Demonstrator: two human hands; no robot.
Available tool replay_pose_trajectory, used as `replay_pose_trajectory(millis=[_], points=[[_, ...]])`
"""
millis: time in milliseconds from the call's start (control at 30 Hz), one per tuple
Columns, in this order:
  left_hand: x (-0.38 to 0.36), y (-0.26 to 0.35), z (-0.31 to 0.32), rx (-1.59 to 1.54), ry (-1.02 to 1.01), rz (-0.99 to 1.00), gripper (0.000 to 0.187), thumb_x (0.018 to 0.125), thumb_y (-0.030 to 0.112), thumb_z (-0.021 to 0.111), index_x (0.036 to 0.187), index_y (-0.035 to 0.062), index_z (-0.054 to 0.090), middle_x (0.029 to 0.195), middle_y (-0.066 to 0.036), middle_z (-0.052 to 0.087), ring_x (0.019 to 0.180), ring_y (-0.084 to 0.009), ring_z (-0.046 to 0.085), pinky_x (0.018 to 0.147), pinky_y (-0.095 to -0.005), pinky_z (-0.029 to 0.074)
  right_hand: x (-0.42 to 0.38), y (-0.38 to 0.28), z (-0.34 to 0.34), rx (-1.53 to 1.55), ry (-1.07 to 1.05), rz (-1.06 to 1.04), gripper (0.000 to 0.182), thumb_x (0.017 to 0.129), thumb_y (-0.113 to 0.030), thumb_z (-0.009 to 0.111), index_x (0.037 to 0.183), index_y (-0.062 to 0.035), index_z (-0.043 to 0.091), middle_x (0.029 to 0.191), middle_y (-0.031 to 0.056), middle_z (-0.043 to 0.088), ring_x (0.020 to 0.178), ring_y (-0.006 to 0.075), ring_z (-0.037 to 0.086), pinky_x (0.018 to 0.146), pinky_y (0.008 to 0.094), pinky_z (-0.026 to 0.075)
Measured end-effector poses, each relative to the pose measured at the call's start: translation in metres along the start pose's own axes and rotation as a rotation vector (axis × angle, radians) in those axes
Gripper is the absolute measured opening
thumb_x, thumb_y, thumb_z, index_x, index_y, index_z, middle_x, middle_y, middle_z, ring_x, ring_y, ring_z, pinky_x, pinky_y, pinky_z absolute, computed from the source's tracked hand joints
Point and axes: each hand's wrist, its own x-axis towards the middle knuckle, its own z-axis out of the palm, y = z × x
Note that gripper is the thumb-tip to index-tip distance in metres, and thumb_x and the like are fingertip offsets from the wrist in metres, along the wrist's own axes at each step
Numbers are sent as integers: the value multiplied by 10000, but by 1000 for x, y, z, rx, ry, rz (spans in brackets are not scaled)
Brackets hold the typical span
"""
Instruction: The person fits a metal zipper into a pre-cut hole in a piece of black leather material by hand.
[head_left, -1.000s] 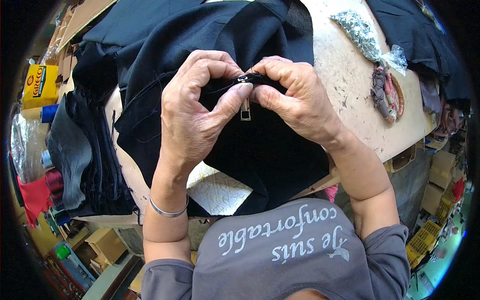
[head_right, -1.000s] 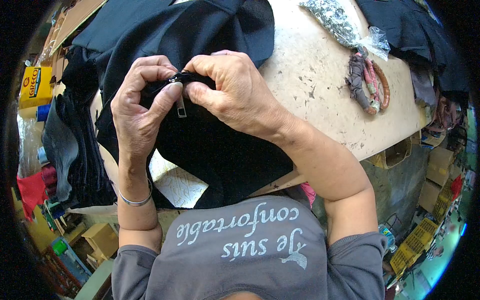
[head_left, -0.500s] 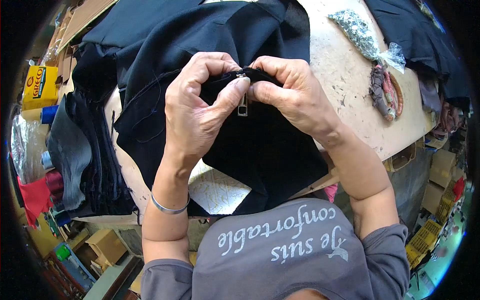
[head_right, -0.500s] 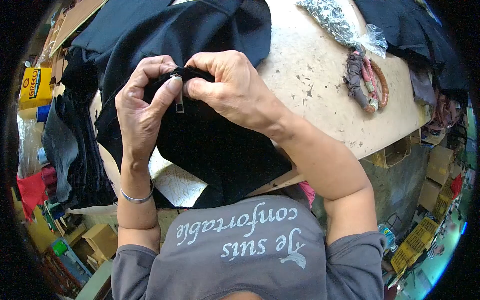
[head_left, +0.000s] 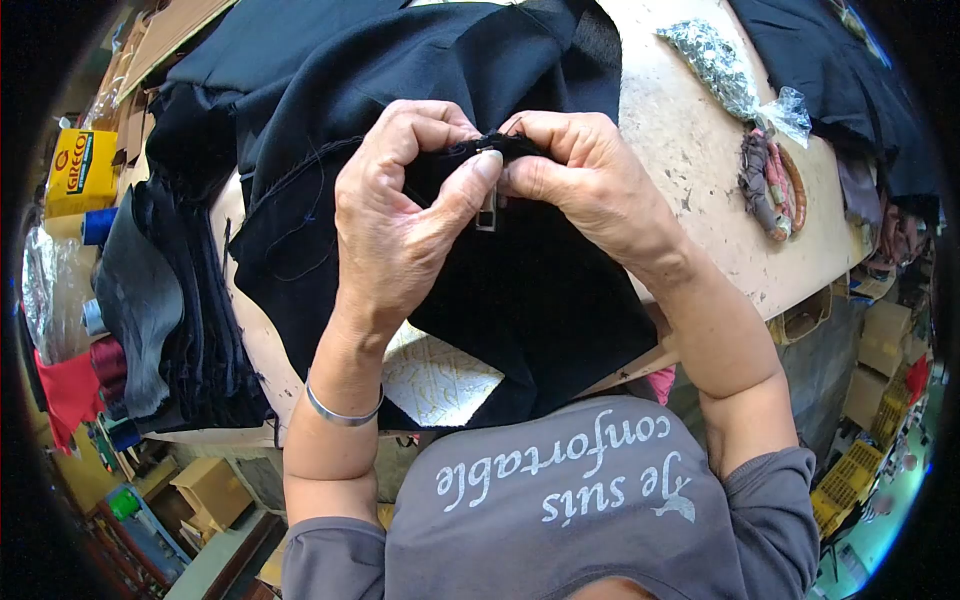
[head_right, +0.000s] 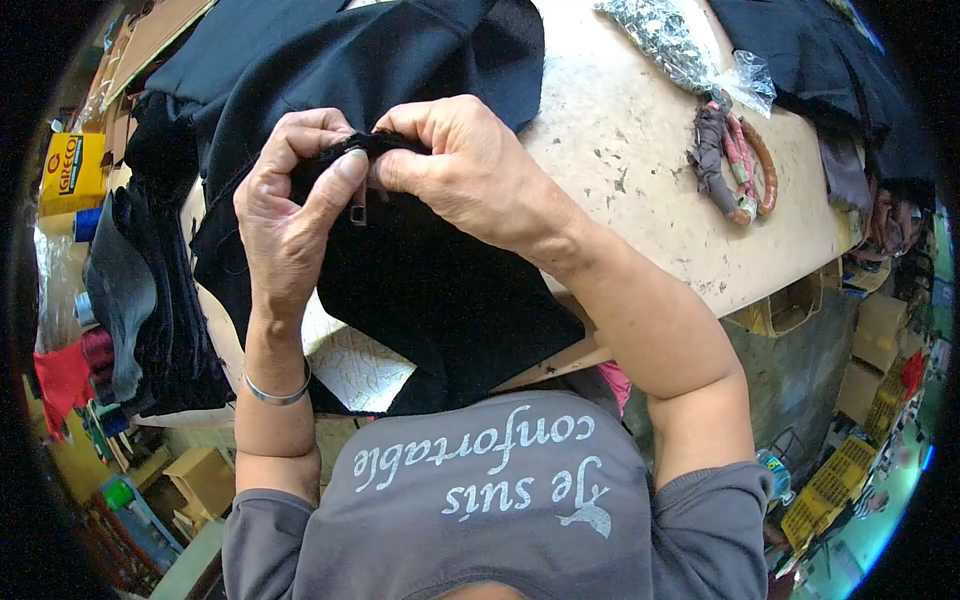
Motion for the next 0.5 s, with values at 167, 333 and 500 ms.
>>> replay_pose_trajectory(millis=[167,333,500], points=[[-1,4,-2,-175,-28,-172,100,738,74,627,774,-5,577,791,-39,556,703,-88,535,621,-198,449,1,-1,-5,26,-23,46,117,756,-113,571,764,-8,621,636,-14,563,583,34,472,537,179,375],[0,0,-4,-213,-60,-185,106,742,64,622,831,12,599,791,-33,576,709,-79,542,680,-200,452,1,-3,-7,28,-40,92,114,754,-121,579,771,-18,625,657,-14,564,610,24,472,563,167,370],[0,-3,-9,-410,-72,-348,123,744,65,616,851,8,596,800,-39,584,733,-83,545,739,-205,440,2,-3,-11,71,-51,111,140,750,-129,588,809,-4,615,687,-7,563,648,41,487,599,172,374]])
